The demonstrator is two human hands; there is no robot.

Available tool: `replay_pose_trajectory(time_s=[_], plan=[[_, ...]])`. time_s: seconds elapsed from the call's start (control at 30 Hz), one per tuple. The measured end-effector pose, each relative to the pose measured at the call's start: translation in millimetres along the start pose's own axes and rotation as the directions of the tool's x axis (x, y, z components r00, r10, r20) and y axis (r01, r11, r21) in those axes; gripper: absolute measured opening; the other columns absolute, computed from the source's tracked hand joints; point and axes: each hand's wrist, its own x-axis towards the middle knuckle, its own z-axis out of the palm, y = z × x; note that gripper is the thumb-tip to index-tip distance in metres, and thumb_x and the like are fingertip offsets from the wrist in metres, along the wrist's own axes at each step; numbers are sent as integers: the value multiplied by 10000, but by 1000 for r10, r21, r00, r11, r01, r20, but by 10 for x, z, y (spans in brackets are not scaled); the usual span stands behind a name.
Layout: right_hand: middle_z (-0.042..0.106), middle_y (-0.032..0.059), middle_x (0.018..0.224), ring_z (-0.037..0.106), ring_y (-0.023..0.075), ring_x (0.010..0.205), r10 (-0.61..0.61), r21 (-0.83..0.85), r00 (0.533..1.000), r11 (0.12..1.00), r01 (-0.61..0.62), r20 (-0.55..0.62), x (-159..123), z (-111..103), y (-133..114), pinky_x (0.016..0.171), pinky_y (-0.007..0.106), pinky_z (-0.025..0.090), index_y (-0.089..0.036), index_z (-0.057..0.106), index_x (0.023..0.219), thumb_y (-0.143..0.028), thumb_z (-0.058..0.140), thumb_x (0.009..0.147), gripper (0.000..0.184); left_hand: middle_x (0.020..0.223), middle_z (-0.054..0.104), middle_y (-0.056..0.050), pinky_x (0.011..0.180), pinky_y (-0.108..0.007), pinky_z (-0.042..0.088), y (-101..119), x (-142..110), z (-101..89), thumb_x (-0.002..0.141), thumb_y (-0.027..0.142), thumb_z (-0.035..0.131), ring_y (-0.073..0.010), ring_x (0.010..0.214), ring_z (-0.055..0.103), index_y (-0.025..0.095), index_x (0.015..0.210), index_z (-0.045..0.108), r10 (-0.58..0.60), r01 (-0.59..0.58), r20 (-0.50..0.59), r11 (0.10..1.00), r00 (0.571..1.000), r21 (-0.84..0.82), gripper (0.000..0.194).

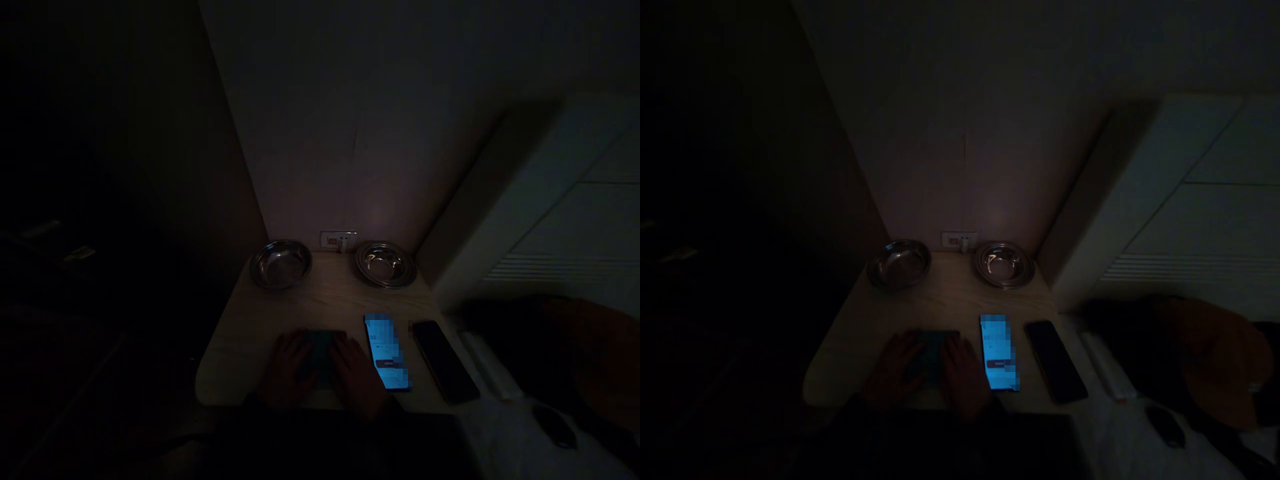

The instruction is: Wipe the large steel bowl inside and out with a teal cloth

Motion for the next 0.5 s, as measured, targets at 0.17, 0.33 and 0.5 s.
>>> replay_pose_trajectory(time_s=[0.17, 0.33, 0.5], plan=[[544, 158, 1334, 500, 317, 1241, -42, -75, 996, 996, 47, 78, -64, -167, 52, 1008, 499, 448, -121, 582, 1236, -91, 533, 813, 426, 1299, 587, -142, 1030, -569, 386, 47, 32, -50, 801, 343, 586, -310, 1186, 545, 193, 1200, 607, 19, -16, 35, 998, 999, -68, 427], [622, 143, 1235, 595, 293, 1122, 21, -26, 995, 999, -19, 97, 110, -420, 94, 954, 477, 493, -140, 616, 1193, -127, 524, 832, 373, 1334, 560, -143, 1012, -495, 437, 2, 78, -47, 847, 354, 532, -287, 1220, 525, 175, 1267, 546, -199, 184, -65, 965, 978, -185, 457], [695, 121, 1085, 659, 251, 975, 82, 34, 991, 996, -86, 107, 508, -615, 195, 865, 405, 538, -144, 647, 1140, -159, 490, 862, 320, 1267, 598, -162, 1001, -473, 446, 1, 302, -165, 869, 401, 489, -279, 1184, 557, 137, 1252, 528, -645, 526, -156, 720, 748, -452, 466]])
